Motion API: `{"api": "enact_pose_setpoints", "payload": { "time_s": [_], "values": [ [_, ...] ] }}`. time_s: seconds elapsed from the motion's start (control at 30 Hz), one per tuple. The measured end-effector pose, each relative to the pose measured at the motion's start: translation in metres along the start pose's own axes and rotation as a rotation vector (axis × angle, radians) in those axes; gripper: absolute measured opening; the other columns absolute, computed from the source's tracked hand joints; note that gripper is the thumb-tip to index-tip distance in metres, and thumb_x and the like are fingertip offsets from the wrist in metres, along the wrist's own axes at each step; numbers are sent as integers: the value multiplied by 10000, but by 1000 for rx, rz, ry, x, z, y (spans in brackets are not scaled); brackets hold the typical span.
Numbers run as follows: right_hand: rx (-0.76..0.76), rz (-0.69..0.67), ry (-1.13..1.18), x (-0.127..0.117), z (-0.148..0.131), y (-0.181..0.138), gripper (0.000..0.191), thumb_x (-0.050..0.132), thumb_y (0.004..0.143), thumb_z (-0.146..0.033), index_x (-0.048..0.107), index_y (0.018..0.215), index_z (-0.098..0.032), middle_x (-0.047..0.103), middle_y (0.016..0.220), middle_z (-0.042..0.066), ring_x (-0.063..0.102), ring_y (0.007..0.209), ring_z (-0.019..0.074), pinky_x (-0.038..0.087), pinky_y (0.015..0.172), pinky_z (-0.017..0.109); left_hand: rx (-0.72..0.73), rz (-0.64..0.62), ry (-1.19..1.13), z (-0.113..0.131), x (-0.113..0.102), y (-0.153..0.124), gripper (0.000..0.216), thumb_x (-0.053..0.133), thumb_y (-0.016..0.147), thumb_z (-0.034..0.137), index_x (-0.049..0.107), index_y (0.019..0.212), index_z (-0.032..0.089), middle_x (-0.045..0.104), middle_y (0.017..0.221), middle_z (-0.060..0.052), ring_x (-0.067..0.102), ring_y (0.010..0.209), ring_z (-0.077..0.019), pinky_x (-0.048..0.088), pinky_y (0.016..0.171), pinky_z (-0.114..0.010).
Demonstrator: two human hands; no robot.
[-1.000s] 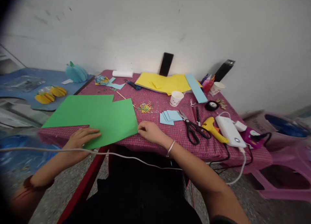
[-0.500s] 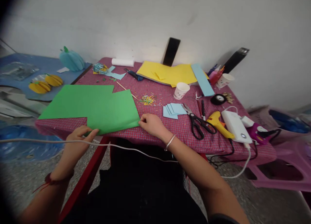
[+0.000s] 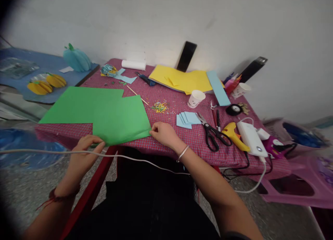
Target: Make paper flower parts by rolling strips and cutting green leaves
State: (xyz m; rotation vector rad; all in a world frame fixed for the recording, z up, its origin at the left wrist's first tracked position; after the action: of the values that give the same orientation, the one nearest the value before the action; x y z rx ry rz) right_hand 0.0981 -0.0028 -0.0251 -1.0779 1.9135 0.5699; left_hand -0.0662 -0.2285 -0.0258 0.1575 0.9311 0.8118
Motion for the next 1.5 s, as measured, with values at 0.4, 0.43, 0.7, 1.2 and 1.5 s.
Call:
{"api": "enact_pose_setpoints", "payload": {
  "time_s": [0.4,0.43,0.7,1.2,1.5],
  "values": [
    [-65,-22,31,1,-2,-2,101,613,800,-183,601,701,-162,587,694,-8,507,632,112,328,589,224,-113,-108,-67,-9,3,0,211,619,767,297,581,583,201,597,845,-36,577,841,-200,423,790,-354],
    [-68,-24,31,1,-2,-3,98,612,799,-182,601,703,-162,585,696,-8,504,632,112,328,589,224,-105,-99,-22,-7,3,0,213,610,760,293,572,572,201,602,834,-38,577,838,-207,421,794,-365],
    [-115,-61,31,1,-5,-2,74,597,779,-156,608,706,-161,570,706,-6,493,627,113,334,594,225,-74,-113,84,-4,5,3,213,562,790,344,572,629,204,627,790,-58,582,809,-233,427,788,-393],
    [-159,-119,191,4,-9,-7,130,567,849,-159,636,738,-158,560,733,-12,534,704,114,397,681,225,-29,-125,28,-5,3,3,195,573,795,343,577,656,207,617,810,-55,572,803,-225,427,776,-388],
    [-214,-173,220,2,-15,-13,87,623,826,-141,679,771,-177,553,780,-7,533,758,118,412,741,236,-50,-129,32,-10,3,1,187,595,799,341,580,669,208,607,814,-50,566,839,-233,427,803,-398]
  ]
}}
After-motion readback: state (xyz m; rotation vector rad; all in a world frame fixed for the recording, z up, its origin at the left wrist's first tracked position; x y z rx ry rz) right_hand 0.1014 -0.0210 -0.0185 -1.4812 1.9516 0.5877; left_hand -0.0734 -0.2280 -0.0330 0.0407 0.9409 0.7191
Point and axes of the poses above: each hand's wrist, its own y-axis towards the middle knuckle, its own x-axis out of the palm, z = x × y, the point moved 8 cm from there along y, towards the middle knuckle
